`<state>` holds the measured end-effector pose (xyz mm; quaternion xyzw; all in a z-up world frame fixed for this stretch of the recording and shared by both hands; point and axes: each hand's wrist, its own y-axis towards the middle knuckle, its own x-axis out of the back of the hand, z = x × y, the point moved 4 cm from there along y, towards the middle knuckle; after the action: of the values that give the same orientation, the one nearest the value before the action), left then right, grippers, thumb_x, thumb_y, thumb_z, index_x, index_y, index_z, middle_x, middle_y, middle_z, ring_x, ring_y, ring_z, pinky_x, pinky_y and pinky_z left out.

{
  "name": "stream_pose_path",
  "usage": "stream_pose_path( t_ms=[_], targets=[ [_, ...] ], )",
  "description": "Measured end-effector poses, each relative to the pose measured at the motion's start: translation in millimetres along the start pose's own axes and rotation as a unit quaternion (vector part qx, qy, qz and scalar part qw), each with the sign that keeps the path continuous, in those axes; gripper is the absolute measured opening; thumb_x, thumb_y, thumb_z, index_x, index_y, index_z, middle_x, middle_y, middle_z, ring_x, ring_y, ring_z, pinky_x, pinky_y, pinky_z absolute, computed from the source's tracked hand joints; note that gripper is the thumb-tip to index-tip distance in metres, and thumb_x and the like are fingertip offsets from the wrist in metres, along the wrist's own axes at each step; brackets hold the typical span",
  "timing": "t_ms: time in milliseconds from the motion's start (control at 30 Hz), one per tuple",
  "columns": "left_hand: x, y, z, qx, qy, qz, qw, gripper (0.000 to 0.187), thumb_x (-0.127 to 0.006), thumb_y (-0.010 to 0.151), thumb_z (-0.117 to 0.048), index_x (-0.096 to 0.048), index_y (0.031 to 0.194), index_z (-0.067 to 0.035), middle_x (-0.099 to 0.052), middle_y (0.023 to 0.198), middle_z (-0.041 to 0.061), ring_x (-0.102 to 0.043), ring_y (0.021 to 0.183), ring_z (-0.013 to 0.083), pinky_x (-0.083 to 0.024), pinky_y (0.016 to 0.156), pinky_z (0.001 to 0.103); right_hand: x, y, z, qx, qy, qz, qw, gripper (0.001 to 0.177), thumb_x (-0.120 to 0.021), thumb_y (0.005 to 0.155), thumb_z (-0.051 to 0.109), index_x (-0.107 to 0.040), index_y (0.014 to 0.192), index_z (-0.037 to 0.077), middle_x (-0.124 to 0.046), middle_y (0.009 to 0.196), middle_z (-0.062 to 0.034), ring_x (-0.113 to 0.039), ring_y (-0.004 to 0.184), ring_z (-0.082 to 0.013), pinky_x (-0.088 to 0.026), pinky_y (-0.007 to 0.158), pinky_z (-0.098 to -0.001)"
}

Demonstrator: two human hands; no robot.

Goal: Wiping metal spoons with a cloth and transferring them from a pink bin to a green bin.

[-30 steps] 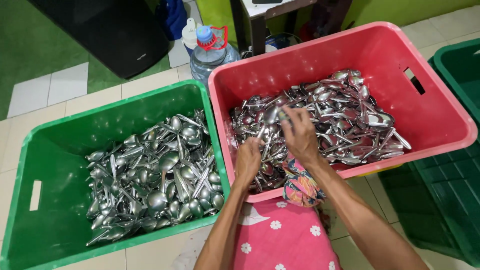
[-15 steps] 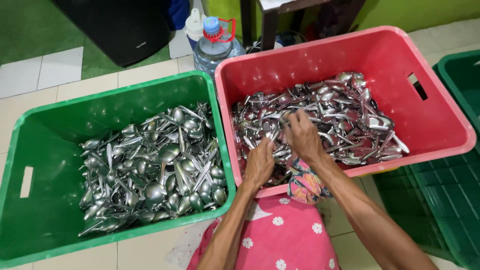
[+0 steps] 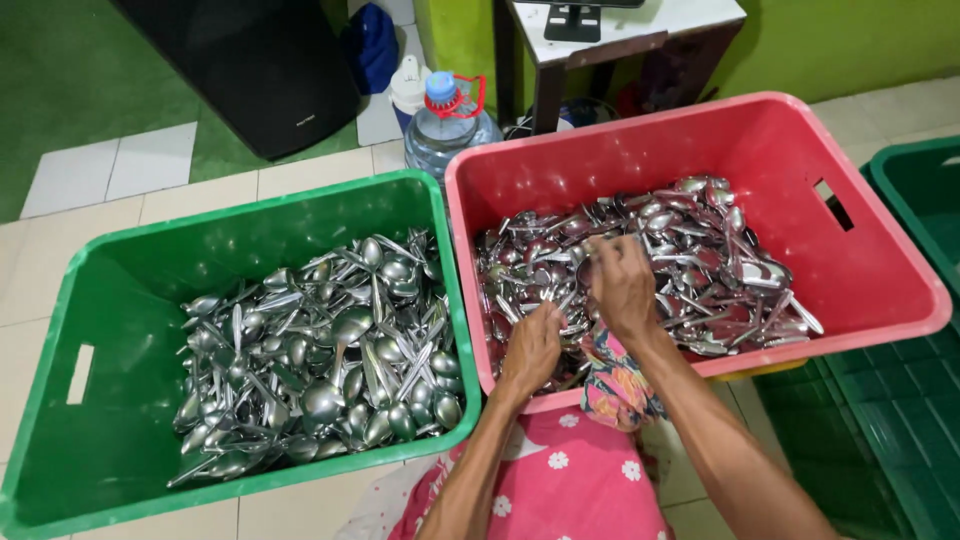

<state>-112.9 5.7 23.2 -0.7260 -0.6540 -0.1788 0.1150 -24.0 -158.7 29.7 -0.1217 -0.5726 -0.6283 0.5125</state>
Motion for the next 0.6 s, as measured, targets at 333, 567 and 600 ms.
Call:
stream_pose_path(
  t_ms=[333,567,600],
  targets=[
    [43.7,-10.1,-53.9,0.109,-0.058,-0.063,0.99,0.043,-0.034,0.107,-0.017,-0.061,0.133,0.003,-0.064,0.12,0.037,-0.059,0.12,0.0525,-0.042,0.104,0.061,31.5,0.8,11.5,-0.12,0.182,-0.085,0.972,0.021,-0.057,0.101,0.003,-0.064,0.121,0.0,-0.059,0.101,-0.0205,-0.063,0.095,-0.0434,-0.049,0.083,-0.0506],
    [35.3,-6.3,-28.3,0.104,-0.069,-0.093,0.988,0.029,-0.037,0.107,-0.019,-0.06,0.101,-0.003,-0.055,0.079,0.014,-0.056,0.078,0.0295,-0.046,0.076,0.045,40.4,12.4,30.8,-0.078,0.171,-0.072,0.98,0.029,-0.05,0.106,0.005,-0.06,0.133,0.004,-0.058,0.106,-0.0165,-0.061,0.1,-0.0345,-0.049,0.087,-0.0462],
    [35.2,-9.3,-35.1,0.105,-0.086,-0.084,0.987,0.028,-0.035,0.107,-0.019,-0.057,0.1,-0.003,-0.052,0.075,0.008,-0.052,0.074,0.0239,-0.045,0.071,0.04,47.9,14.5,44.2,-0.029,0.153,-0.077,0.985,0.032,-0.047,0.107,0.002,-0.06,0.137,0.001,-0.06,0.108,-0.0195,-0.061,0.102,-0.035,-0.051,0.089,-0.0466]
  ],
)
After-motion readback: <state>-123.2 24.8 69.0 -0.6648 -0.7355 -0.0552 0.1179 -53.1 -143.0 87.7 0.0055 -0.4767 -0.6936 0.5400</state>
